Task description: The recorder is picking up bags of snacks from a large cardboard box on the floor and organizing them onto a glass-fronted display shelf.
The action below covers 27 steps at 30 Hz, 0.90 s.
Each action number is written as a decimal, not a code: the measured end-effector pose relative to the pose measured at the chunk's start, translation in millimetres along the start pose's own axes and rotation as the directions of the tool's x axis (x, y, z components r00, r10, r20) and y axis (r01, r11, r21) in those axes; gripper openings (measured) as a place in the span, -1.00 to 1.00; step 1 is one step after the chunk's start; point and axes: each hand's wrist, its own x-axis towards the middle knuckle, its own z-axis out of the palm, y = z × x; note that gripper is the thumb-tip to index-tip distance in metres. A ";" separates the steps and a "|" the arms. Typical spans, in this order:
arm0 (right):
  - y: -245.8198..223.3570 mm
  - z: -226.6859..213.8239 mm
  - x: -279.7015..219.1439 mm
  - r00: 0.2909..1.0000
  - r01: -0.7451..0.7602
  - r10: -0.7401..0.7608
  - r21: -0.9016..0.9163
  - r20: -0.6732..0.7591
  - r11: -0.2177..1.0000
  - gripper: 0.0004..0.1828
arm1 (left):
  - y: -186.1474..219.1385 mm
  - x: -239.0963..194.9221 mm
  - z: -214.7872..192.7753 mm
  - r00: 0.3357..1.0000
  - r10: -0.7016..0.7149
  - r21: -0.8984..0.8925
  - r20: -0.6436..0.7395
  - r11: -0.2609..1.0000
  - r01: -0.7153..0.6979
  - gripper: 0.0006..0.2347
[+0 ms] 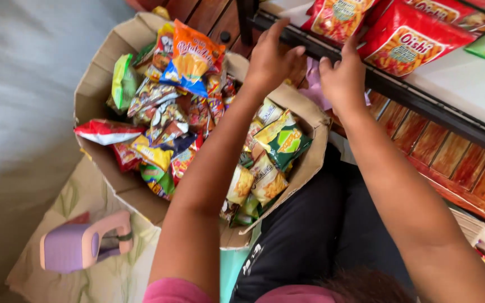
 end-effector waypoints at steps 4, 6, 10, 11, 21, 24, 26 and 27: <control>-21.9 10.0 -66.2 0.973 0.199 -0.217 0.186 0.081 0.962 -0.45 | -3.9 -78.3 -72.1 0.978 -0.157 -0.075 0.139 0.983 0.168 -0.51; -50.0 18.5 -93.0 0.842 -0.057 -0.105 0.281 0.529 0.958 -0.64 | -13.0 -121.0 -106.9 0.917 -0.352 0.084 0.190 0.936 0.342 -0.55; -39.9 76.9 -149.8 0.650 -0.125 -0.080 0.210 0.755 0.970 -0.67 | -54.9 -222.2 -132.3 0.844 -0.525 0.255 0.108 0.836 0.487 -0.54; -34.6 92.0 -163.6 0.591 -0.131 -0.039 0.144 0.806 0.981 -0.63 | -59.7 -244.3 -134.6 0.829 -0.549 0.290 0.100 0.814 0.504 -0.55; -41.3 129.0 -246.4 0.465 0.173 0.190 -0.300 0.864 0.938 -0.12 | -51.9 -335.9 -108.5 0.751 -0.659 0.464 0.038 0.677 0.571 -0.43; -25.9 123.7 -240.4 0.518 -0.087 0.149 -0.121 0.842 0.989 -0.24 | -23.1 -322.0 -128.9 0.774 -0.629 0.328 -0.070 0.718 0.614 -0.37; -23.4 103.8 -224.6 0.562 -0.135 0.100 -0.028 0.821 0.990 -0.32 | -15.9 -311.9 -144.9 0.780 -0.618 0.193 -0.097 0.757 0.624 -0.37; -22.1 93.9 -217.4 0.593 -0.182 0.055 0.067 0.803 0.981 -0.41 | -11.8 -308.1 -153.0 0.774 -0.621 0.059 -0.123 0.774 0.630 -0.37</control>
